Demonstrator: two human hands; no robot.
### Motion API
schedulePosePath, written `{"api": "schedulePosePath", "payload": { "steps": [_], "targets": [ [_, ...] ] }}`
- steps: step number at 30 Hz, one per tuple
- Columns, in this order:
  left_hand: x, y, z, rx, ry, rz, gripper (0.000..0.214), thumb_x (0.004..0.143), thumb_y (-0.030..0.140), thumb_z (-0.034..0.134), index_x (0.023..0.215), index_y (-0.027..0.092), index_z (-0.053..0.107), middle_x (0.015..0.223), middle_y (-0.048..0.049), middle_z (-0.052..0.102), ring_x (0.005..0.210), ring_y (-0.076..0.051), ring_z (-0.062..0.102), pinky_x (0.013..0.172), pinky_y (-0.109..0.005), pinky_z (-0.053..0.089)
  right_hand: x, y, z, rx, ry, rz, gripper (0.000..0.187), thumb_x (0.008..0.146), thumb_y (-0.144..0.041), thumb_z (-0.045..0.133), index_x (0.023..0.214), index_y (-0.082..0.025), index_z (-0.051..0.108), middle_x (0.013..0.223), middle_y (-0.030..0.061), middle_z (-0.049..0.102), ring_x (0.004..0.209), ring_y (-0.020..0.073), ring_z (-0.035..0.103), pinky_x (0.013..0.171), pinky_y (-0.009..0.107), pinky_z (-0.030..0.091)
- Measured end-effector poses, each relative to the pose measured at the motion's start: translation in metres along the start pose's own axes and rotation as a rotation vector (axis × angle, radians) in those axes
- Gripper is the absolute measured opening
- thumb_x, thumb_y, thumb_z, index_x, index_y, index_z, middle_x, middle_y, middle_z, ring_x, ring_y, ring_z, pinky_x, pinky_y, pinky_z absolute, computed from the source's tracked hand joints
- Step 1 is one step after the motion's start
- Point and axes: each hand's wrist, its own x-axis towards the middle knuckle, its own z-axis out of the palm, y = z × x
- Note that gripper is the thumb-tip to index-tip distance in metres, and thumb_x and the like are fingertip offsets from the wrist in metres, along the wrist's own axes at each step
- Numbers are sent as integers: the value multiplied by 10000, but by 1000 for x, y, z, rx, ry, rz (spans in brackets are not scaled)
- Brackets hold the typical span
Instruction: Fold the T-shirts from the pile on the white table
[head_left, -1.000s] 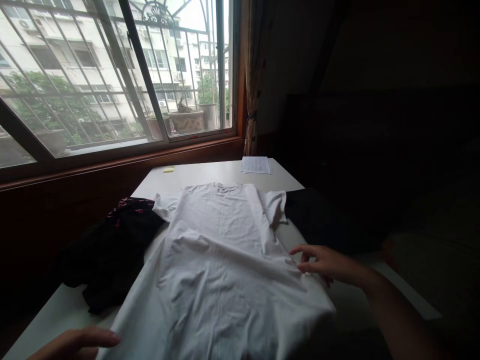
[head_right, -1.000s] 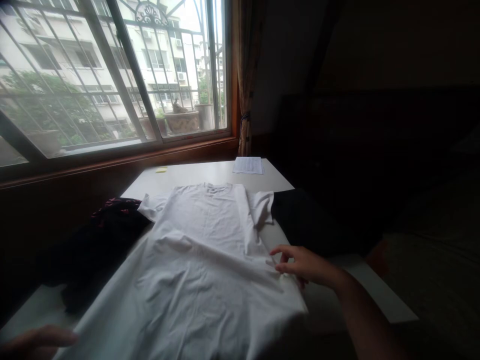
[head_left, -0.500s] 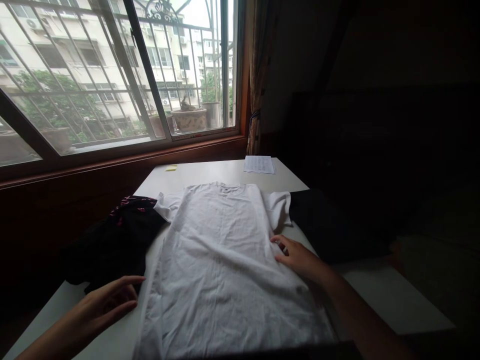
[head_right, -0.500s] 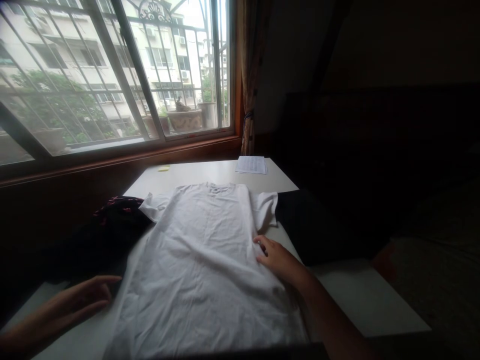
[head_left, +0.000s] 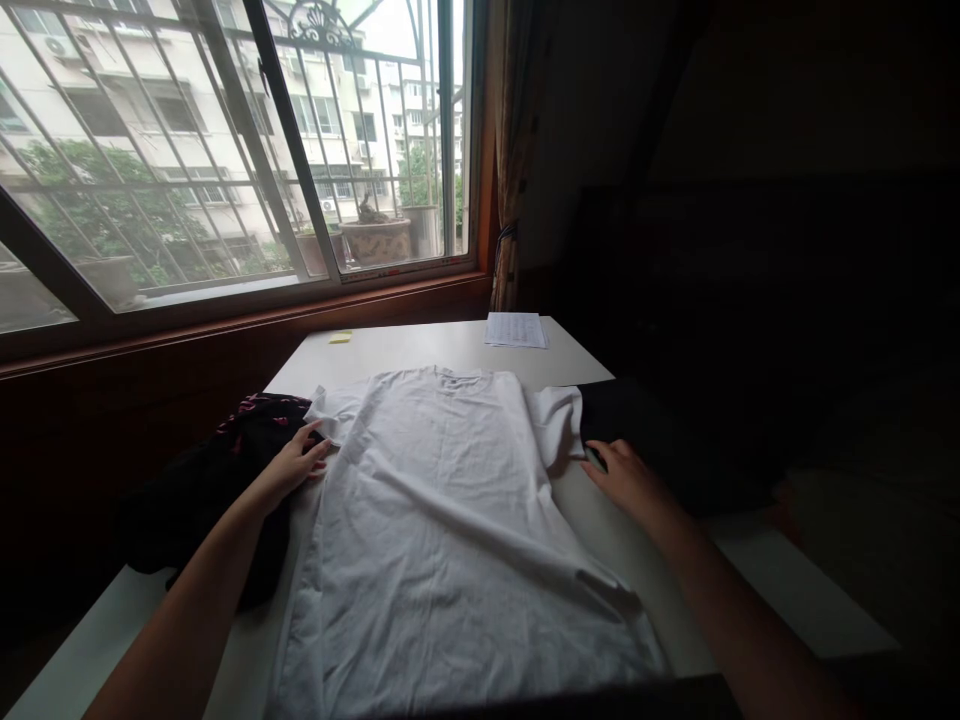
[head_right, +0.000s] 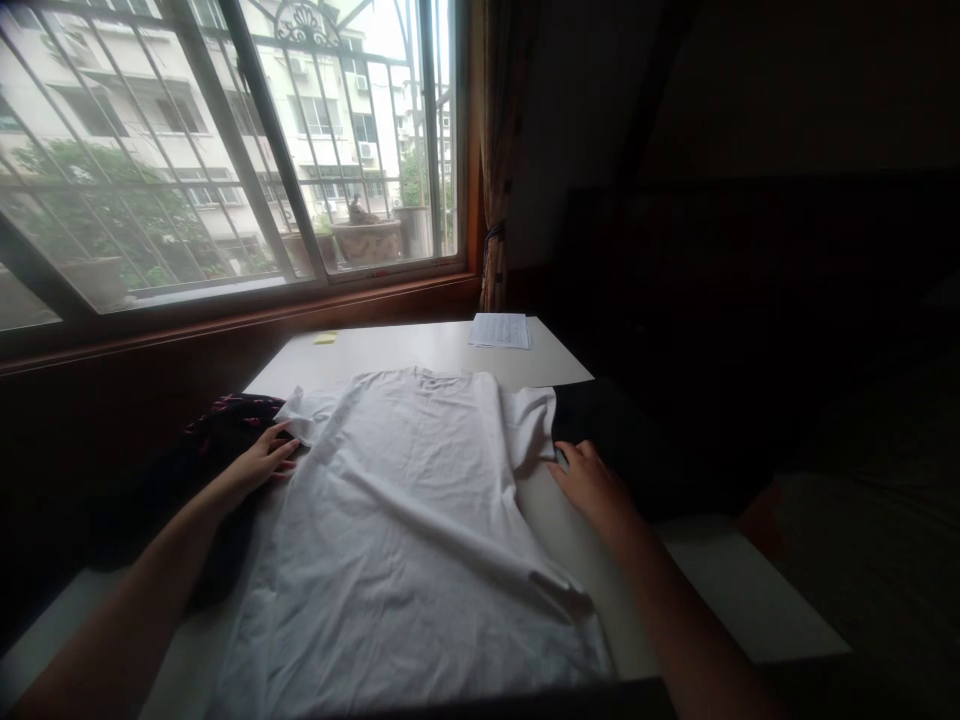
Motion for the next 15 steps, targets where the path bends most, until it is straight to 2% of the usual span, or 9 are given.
{"api": "schedulePosePath", "payload": {
  "steps": [4,9,12,15],
  "targets": [
    [20,18,10,-59,29,20,586,975,380,595,1528,280,429,1356,-151,588,700,-140,737,603,-236,575,3,-8,11,-105,23,-62,433,957,-404,584,1338,-210,647,1197,139,625,1048,267,659,839,310,479],
    [42,18,15,55,112,79,428,1001,314,517,1390,159,607,1070,-112,726,691,-164,730,578,-236,552,9,-22,21,-120,14,-120,422,944,-346,631,1342,-207,649,1169,129,621,1015,248,656,844,290,459],
    [47,16,14,82,166,82,404,995,315,505,1300,104,665,999,-111,743,705,-174,724,576,-231,528,15,-27,21,-130,1,-135,336,968,-306,583,1270,-207,694,1130,120,631,983,233,654,824,286,452],
    [43,19,5,83,223,115,428,995,344,492,1306,104,661,1041,-113,749,759,-176,726,605,-223,518,21,-29,19,-162,-2,-186,267,969,-240,540,1145,-198,736,1074,110,652,954,225,647,821,296,445]
  ]
}}
